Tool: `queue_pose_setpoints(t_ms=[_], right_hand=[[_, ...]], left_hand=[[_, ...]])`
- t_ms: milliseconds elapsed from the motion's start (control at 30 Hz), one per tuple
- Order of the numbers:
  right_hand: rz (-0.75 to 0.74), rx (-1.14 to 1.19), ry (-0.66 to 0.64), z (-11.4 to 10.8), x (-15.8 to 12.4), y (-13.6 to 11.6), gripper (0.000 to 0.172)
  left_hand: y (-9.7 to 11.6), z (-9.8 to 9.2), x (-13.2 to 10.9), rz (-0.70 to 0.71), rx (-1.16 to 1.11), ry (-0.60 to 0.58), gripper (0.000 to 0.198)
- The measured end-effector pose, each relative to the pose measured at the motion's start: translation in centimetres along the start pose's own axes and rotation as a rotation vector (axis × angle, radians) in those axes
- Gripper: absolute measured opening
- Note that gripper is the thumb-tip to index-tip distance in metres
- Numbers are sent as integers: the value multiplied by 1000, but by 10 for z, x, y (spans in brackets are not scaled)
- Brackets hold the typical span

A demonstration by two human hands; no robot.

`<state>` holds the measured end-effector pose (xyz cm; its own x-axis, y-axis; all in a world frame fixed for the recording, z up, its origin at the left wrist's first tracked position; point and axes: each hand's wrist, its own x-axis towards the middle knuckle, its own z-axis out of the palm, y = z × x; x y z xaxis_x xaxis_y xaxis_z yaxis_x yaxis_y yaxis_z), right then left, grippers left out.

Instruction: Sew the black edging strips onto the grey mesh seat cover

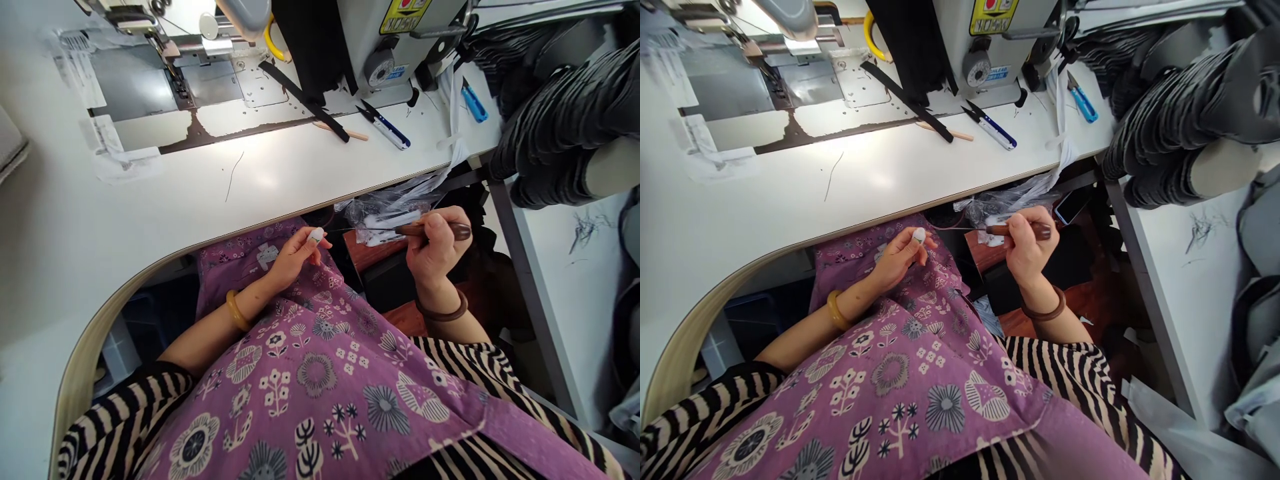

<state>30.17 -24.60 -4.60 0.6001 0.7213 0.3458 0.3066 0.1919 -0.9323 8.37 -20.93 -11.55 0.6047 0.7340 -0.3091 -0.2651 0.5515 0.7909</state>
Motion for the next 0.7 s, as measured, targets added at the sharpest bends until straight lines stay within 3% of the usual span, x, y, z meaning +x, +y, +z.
queue_pose_setpoints(t_ms=[133,200,400,700], right_hand=[[-68,12,240,-15,7,3,33],[-55,45,269,-17,4,4,31],[16,7,13,-1,-20,6,36],[2,-26,-104,-3,-28,18,29]], left_hand=[[0,0,1,-42,-47,63,50],[1,2,1,-64,-29,54,51],[1,12,2,-56,73,-75,47],[0,17,0,-85,51,-70,51]])
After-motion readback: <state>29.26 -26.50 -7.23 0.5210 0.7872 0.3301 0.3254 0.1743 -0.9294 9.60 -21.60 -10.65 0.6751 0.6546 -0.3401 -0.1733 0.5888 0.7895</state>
